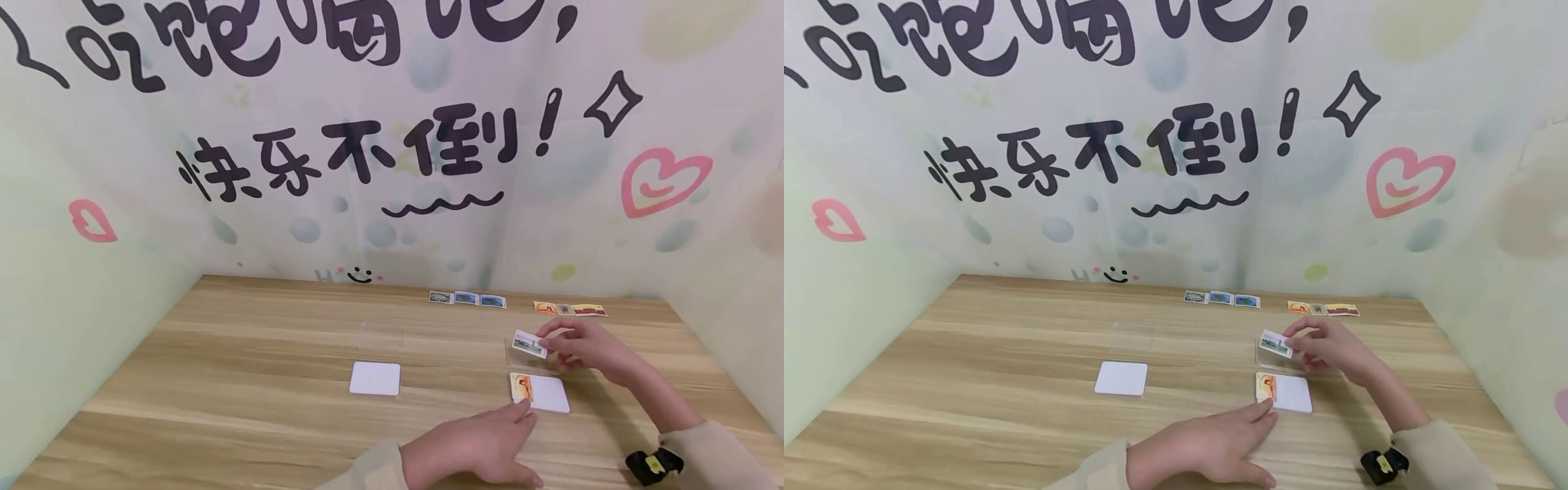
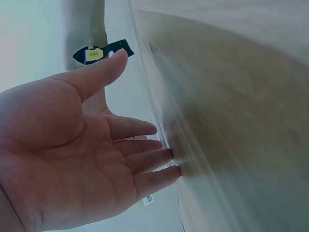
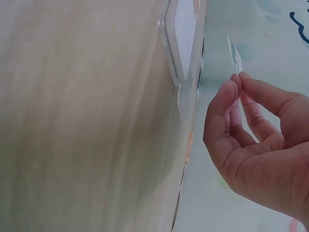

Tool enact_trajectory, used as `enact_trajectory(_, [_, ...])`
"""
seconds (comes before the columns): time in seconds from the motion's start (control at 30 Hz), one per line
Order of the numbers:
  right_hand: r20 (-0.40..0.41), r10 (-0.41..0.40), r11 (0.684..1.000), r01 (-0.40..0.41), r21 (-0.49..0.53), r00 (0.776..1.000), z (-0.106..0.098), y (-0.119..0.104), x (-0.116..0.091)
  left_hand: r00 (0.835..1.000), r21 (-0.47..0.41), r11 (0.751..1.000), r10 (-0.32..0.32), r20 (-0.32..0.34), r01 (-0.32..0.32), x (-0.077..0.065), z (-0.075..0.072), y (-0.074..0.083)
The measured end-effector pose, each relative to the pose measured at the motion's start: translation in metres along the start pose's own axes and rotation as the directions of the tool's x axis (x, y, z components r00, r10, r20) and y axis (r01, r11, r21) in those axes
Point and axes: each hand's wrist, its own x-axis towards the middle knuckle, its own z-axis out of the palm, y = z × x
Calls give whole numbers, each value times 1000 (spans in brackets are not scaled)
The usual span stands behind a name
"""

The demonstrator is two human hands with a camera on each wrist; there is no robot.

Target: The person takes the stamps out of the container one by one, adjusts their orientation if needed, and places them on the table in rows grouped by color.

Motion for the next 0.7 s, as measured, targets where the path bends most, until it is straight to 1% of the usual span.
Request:
enact_trajectory(0.07, [6,-7,1000,7,-3,1000,0,-2,3,1000,-1,1000,2,-3,-2,6,5,-3])
enact_trajectory(0.27, [26,-8,1000,8,-7,1000,1,-7,10,1000,15,1000,22,-21,-22,29,28,-18])
enact_trajectory(0.37, [27,-10,1000,11,-19,1000,2,-9,13,999,16,1000,28,-21,-27,36,35,-22])
enact_trajectory(0.53, [29,-15,999,16,-28,999,3,-12,18,1000,38,999,21,-22,-20,38,36,-20])
enact_trajectory(0.6, [35,-19,999,20,-29,999,4,-12,19,1000,36,999,13,-17,-12,31,29,-16])
enact_trajectory(0.7, [38,-18,999,19,-30,999,5,-12,23,1000,36,999,3,-13,-3,29,28,-15])
